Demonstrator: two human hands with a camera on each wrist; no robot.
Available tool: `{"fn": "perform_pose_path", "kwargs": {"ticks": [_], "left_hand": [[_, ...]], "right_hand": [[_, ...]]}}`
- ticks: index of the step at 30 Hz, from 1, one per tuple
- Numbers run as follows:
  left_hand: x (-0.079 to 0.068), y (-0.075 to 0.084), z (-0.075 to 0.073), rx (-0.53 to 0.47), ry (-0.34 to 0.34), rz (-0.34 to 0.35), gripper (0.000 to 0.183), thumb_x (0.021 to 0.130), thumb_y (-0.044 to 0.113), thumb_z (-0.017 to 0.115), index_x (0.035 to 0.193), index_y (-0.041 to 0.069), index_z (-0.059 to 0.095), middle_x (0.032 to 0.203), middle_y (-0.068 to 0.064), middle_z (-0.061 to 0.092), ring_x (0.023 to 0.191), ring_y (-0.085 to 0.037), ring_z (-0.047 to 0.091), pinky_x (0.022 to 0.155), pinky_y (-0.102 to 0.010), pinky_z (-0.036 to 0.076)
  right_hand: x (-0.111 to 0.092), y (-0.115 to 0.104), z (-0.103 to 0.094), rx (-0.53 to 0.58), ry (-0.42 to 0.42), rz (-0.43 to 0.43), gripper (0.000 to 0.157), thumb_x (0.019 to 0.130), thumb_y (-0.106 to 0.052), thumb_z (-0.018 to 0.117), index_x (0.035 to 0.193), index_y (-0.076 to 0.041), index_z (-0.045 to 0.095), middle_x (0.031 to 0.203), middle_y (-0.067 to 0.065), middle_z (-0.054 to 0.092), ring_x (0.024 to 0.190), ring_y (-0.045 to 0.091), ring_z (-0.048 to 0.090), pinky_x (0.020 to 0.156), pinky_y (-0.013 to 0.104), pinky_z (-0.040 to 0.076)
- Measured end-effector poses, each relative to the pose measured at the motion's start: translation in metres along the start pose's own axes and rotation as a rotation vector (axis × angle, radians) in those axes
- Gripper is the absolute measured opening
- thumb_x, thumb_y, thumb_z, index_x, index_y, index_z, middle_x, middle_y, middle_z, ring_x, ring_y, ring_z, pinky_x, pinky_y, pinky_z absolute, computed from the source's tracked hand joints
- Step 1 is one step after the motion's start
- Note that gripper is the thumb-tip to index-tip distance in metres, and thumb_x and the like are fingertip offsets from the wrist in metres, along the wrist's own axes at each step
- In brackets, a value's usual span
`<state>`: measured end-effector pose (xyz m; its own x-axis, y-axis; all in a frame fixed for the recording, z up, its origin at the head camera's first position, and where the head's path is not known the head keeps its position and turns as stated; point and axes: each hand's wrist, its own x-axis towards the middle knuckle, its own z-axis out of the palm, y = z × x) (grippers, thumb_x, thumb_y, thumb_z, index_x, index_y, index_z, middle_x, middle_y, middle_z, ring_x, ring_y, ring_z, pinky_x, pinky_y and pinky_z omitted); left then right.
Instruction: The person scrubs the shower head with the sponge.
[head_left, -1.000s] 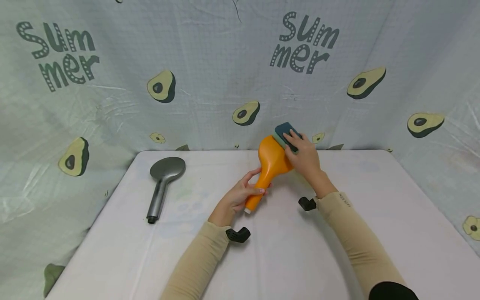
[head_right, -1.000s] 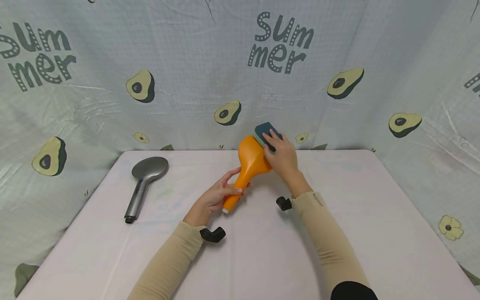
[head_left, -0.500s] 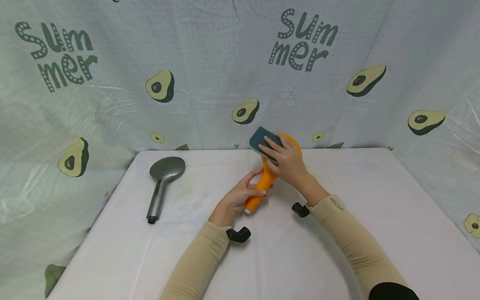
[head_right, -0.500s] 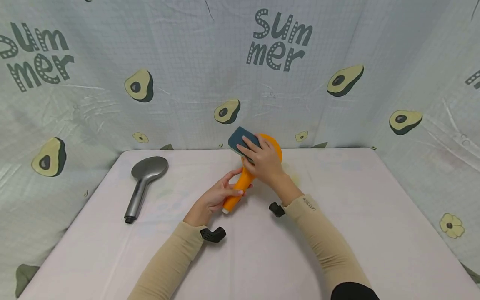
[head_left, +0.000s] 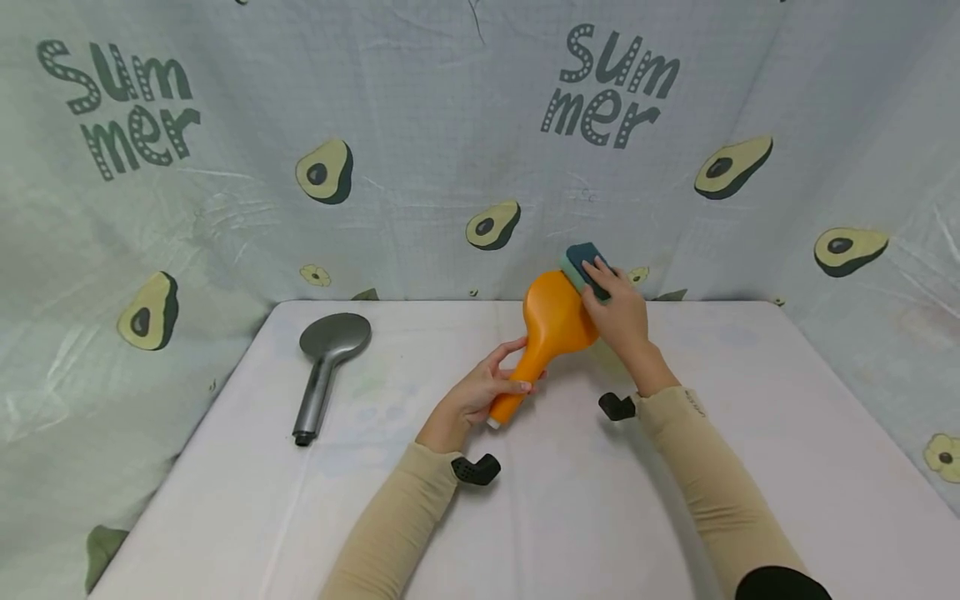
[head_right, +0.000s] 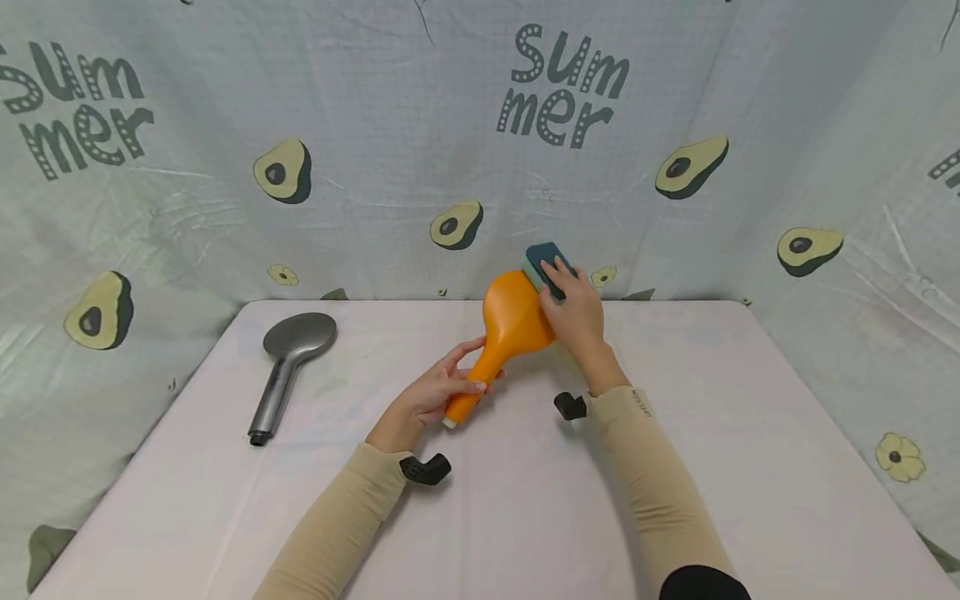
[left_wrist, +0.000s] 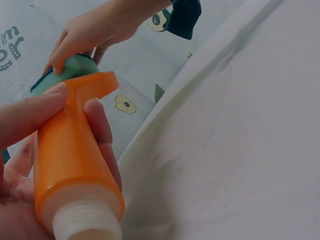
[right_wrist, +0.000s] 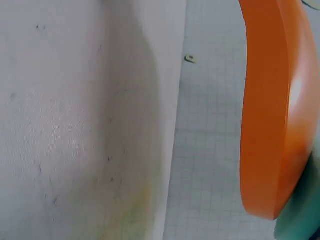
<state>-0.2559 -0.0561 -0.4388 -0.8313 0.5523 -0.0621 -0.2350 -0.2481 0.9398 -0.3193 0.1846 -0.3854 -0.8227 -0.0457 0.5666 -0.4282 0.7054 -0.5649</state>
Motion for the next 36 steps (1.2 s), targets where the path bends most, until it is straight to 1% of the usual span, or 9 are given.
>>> {"fn": "perform_pose_path", "kwargs": {"ticks": [4, 8, 12, 15, 19, 23, 28, 32, 36], "left_hand": [[0.001, 0.000, 0.000, 0.011, 0.000, -0.003, 0.073, 0.097, -0.017, 0.053, 0.160, 0.011, 0.031, 0.140, -0.043, 0.045, 0.102, -0.023, 0.067, 0.086, -0.029, 0.050], [0.000, -0.004, 0.000, 0.011, 0.005, -0.021, 0.072, 0.097, -0.017, 0.052, 0.160, 0.010, 0.030, 0.139, -0.041, 0.047, 0.096, -0.020, 0.068, 0.084, -0.028, 0.049], [0.000, -0.005, 0.001, 0.008, -0.014, -0.018, 0.072, 0.097, -0.018, 0.050, 0.161, 0.008, 0.027, 0.139, -0.042, 0.048, 0.104, -0.024, 0.069, 0.087, -0.029, 0.050], [0.000, -0.004, 0.001, 0.000, -0.025, -0.008, 0.073, 0.097, -0.018, 0.049, 0.161, 0.007, 0.025, 0.139, -0.042, 0.047, 0.106, -0.025, 0.069, 0.090, -0.029, 0.051], [0.000, -0.003, 0.001, -0.007, -0.013, -0.017, 0.074, 0.097, -0.018, 0.050, 0.161, 0.008, 0.025, 0.140, -0.043, 0.045, 0.094, -0.017, 0.071, 0.090, -0.030, 0.052], [0.000, -0.004, 0.000, -0.012, 0.002, -0.025, 0.073, 0.097, -0.018, 0.050, 0.161, 0.009, 0.028, 0.140, -0.043, 0.045, 0.086, -0.014, 0.071, 0.088, -0.029, 0.052], [0.000, -0.004, -0.001, -0.014, -0.004, -0.019, 0.074, 0.097, -0.018, 0.050, 0.161, 0.010, 0.027, 0.140, -0.042, 0.045, 0.088, -0.015, 0.070, 0.087, -0.028, 0.051], [0.000, -0.004, -0.001, -0.019, -0.010, -0.013, 0.074, 0.097, -0.018, 0.050, 0.161, 0.010, 0.027, 0.140, -0.042, 0.045, 0.088, -0.015, 0.070, 0.088, -0.029, 0.051], [-0.001, -0.002, 0.001, -0.038, -0.009, 0.004, 0.074, 0.096, -0.020, 0.048, 0.161, 0.009, 0.027, 0.140, -0.046, 0.041, 0.084, -0.013, 0.070, 0.087, -0.029, 0.051]], "right_hand": [[0.001, -0.005, 0.006, -0.043, 0.032, -0.124, 0.041, 0.097, -0.010, 0.065, 0.138, -0.004, 0.064, 0.147, 0.018, 0.053, 0.136, 0.050, 0.044, 0.109, 0.066, 0.036], [-0.004, -0.018, 0.018, -0.132, 0.039, -0.322, 0.039, 0.093, -0.009, 0.070, 0.132, -0.003, 0.069, 0.139, 0.021, 0.059, 0.128, 0.053, 0.051, 0.105, 0.066, 0.040], [-0.009, -0.032, 0.029, -0.196, 0.020, -0.513, 0.038, 0.089, -0.010, 0.075, 0.127, -0.004, 0.073, 0.134, 0.020, 0.064, 0.125, 0.052, 0.054, 0.102, 0.062, 0.045], [-0.010, -0.038, 0.034, -0.191, 0.002, -0.572, 0.038, 0.088, -0.008, 0.076, 0.125, -0.005, 0.074, 0.134, 0.020, 0.064, 0.126, 0.051, 0.054, 0.104, 0.060, 0.044], [-0.007, -0.038, 0.030, -0.134, -0.030, -0.487, 0.039, 0.090, -0.007, 0.075, 0.129, -0.005, 0.072, 0.138, 0.020, 0.061, 0.130, 0.051, 0.050, 0.107, 0.061, 0.041], [-0.003, -0.027, 0.019, -0.089, -0.049, -0.284, 0.041, 0.094, -0.008, 0.071, 0.136, -0.006, 0.067, 0.144, 0.019, 0.056, 0.135, 0.051, 0.045, 0.110, 0.063, 0.037], [-0.002, -0.013, 0.006, 0.001, -0.048, -0.045, 0.042, 0.100, -0.011, 0.065, 0.142, -0.007, 0.061, 0.152, 0.015, 0.049, 0.141, 0.048, 0.039, 0.110, 0.064, 0.035], [-0.002, -0.011, 0.005, -0.011, -0.031, -0.063, 0.042, 0.100, -0.010, 0.064, 0.141, -0.005, 0.061, 0.152, 0.016, 0.049, 0.141, 0.049, 0.039, 0.111, 0.065, 0.033], [-0.003, -0.017, 0.014, -0.090, -0.031, -0.244, 0.041, 0.098, -0.010, 0.068, 0.138, -0.004, 0.064, 0.148, 0.019, 0.052, 0.138, 0.052, 0.041, 0.113, 0.064, 0.031]]}}
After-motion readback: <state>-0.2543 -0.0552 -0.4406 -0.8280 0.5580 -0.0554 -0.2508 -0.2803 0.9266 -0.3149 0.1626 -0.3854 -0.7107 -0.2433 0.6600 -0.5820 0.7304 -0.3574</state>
